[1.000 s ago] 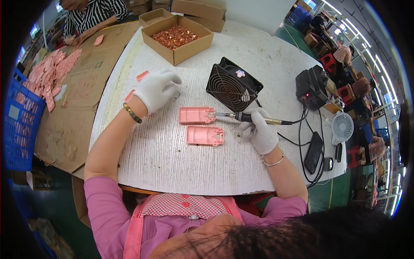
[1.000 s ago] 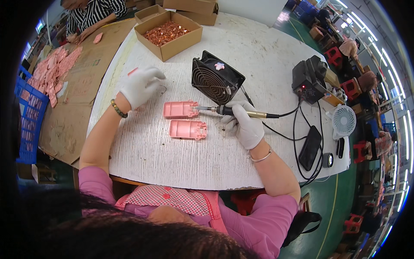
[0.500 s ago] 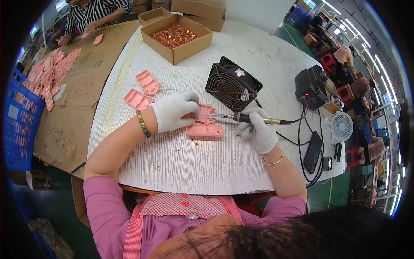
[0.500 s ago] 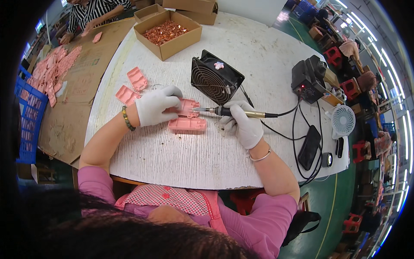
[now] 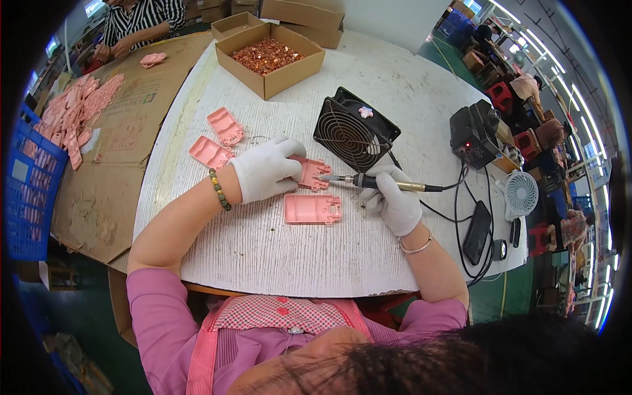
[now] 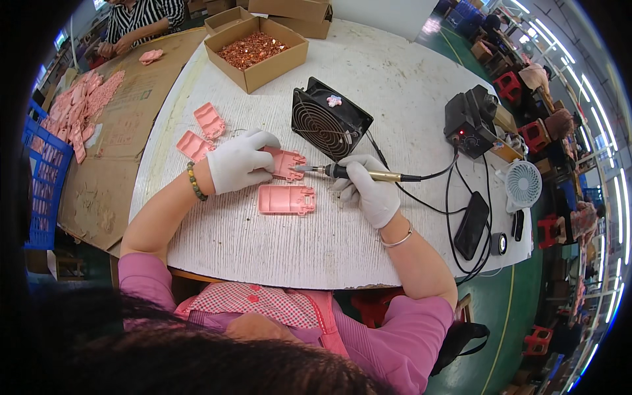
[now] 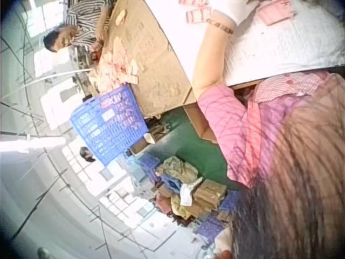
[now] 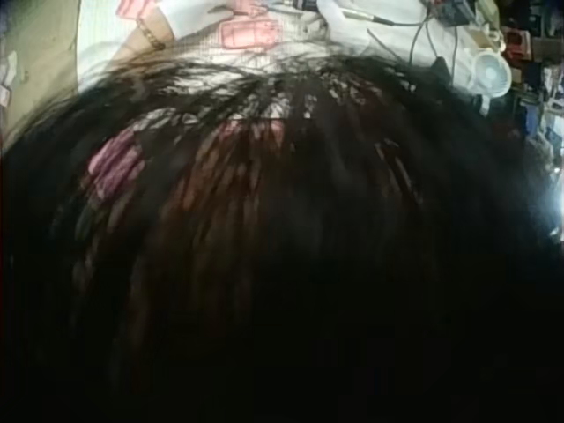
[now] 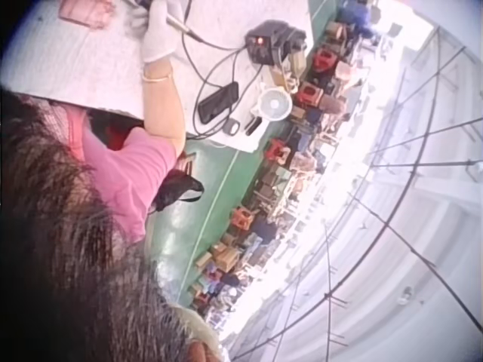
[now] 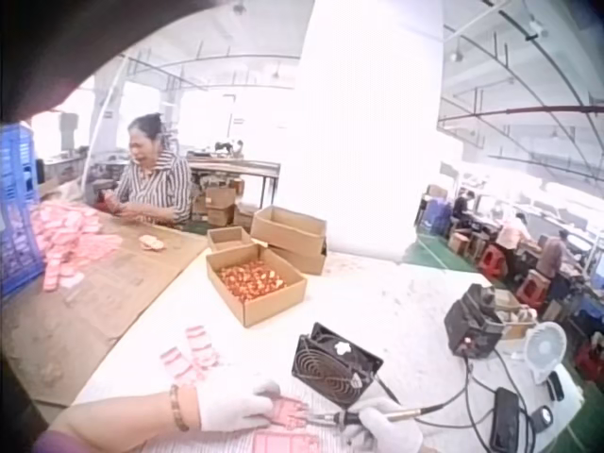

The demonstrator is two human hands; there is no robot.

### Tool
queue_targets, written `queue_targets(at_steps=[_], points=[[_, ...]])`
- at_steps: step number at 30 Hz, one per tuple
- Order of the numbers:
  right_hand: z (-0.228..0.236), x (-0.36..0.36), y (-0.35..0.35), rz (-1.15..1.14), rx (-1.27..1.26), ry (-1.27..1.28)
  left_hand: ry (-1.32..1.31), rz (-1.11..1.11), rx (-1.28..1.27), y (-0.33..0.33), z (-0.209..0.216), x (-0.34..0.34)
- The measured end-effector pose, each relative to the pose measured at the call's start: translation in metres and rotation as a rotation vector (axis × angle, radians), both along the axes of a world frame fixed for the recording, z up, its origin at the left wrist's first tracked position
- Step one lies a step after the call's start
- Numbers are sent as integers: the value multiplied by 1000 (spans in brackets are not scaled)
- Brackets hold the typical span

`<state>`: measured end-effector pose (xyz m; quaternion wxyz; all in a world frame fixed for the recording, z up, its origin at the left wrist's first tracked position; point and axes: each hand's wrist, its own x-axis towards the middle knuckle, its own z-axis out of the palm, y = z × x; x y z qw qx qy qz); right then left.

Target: The person solders plastic parts using a soldering iron, stacks the finished pieces on the table, and places them into a cardboard box by hand.

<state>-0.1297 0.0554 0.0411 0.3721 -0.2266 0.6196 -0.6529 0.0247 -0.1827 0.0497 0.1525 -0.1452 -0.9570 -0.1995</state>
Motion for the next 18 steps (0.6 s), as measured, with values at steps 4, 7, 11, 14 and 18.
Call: queue_targets(at_steps=[4,7,11,14,18], points=[[-2,0,0,10,-9,22,-9,7,-6,0,0,0],[-2,0,0,12,-3,39,-7,4,-1,1,-1,0],[0,1,0,4,18,55,-14,0,-3,1,-1,0],[0,1,0,8,15,57,-27,10,-8,2,1,1],[1,0,0,-10,-14,-10,-30,7,-5,2,1,1]])
